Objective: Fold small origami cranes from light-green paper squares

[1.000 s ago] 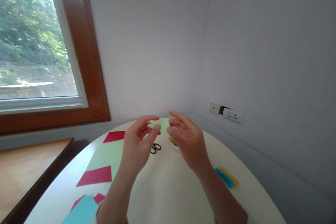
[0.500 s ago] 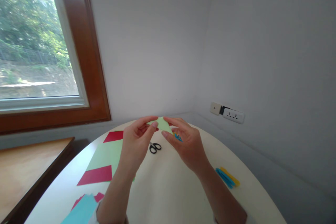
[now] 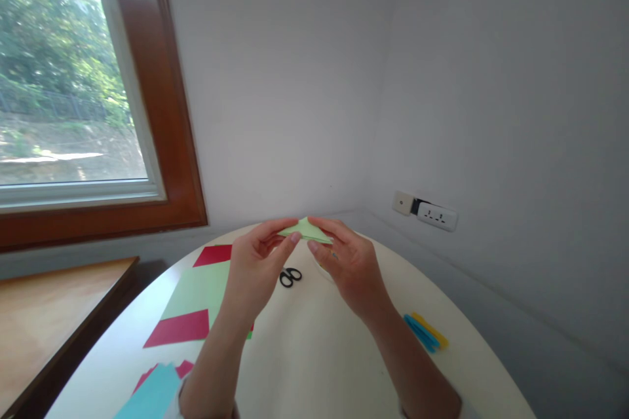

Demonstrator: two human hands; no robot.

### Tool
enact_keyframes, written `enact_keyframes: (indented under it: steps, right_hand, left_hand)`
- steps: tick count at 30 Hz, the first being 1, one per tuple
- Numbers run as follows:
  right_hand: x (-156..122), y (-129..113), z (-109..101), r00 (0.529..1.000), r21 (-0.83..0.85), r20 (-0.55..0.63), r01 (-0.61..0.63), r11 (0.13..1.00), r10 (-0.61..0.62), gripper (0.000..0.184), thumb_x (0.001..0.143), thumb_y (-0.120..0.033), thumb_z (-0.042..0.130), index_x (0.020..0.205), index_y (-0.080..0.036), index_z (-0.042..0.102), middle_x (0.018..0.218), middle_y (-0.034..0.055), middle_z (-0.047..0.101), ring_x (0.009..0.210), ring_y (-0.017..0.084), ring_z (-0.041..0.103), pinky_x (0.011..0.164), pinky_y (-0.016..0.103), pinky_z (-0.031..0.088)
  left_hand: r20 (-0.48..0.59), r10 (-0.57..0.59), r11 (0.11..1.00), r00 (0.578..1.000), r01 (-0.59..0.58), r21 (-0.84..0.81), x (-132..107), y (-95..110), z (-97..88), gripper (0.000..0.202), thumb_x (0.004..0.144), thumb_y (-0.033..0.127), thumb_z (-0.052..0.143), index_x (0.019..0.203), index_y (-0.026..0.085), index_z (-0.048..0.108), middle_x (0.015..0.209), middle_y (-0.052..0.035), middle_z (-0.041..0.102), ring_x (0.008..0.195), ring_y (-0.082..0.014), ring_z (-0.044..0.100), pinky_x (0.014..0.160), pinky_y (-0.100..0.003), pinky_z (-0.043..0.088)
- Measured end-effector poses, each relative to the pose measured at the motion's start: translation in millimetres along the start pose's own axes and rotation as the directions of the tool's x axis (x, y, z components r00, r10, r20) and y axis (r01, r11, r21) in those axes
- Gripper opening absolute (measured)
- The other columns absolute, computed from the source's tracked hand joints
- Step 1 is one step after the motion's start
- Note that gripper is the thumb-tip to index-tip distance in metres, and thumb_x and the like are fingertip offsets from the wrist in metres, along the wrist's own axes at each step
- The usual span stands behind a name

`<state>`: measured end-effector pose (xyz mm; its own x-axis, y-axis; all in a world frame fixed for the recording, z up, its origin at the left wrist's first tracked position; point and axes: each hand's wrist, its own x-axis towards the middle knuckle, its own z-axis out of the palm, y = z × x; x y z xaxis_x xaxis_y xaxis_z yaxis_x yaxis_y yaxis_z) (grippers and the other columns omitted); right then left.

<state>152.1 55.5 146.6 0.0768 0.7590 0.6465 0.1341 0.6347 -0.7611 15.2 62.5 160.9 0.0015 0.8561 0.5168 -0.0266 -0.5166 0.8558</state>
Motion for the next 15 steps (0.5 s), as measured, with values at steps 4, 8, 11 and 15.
enact_keyframes:
  steps: [4,8,11,15]
  right_hand:
    - [-0.3,1.3,2.1,0.999,0.046,-0.008,-0.045,0.998,0.045,0.028,0.074,-0.03,0.062,0.1,-0.02,0.068,0.099,0.0069,0.069,0.088,0.019,0.064,0.069,0.029,0.052]
    - [0.0,2.8,3.9,0.993,0.171,-0.016,-0.117,0.978,0.121,0.027,0.071,-0.03,0.063,0.096,-0.021,0.068,0.089,0.0044,0.07,0.079,0.017,0.063,0.065,0.028,0.051]
    - [0.8,1.4,4.3,0.976,0.324,0.008,-0.207,0.923,0.216,0.024,0.067,-0.028,0.066,0.091,-0.022,0.068,0.086,0.0026,0.068,0.073,0.014,0.06,0.067,0.027,0.05]
    - [3.0,0.5,3.9,0.941,0.545,0.056,-0.309,0.779,0.334,0.021,0.059,-0.024,0.07,0.08,-0.023,0.068,0.079,-0.0003,0.065,0.07,0.012,0.056,0.064,0.024,0.048]
  left_hand:
    - [0.004,0.049,0.999,0.999,-0.049,0.016,-0.3,-0.3,1.4,0.023,0.072,0.034,0.07,0.086,0.016,0.07,0.083,-0.0052,0.073,0.078,-0.0176,0.068,0.072,-0.026,0.055]
    - [-0.009,0.108,0.992,0.994,-0.107,0.065,-0.8,-1.9,2.2,0.019,0.073,0.032,0.069,0.084,0.016,0.07,0.083,-0.0045,0.073,0.08,-0.0172,0.067,0.074,-0.026,0.054]
    - [-0.005,0.168,0.973,0.986,-0.165,0.164,-1.7,-4.6,1.9,0.016,0.074,0.029,0.067,0.084,0.018,0.07,0.084,-0.0033,0.073,0.081,-0.0163,0.067,0.076,-0.025,0.053]
    - [0.03,0.285,0.917,0.958,-0.282,0.281,-3.1,-7.7,1.8,0.012,0.076,0.026,0.065,0.084,0.019,0.07,0.084,-0.0022,0.073,0.08,-0.0151,0.066,0.075,-0.025,0.053]
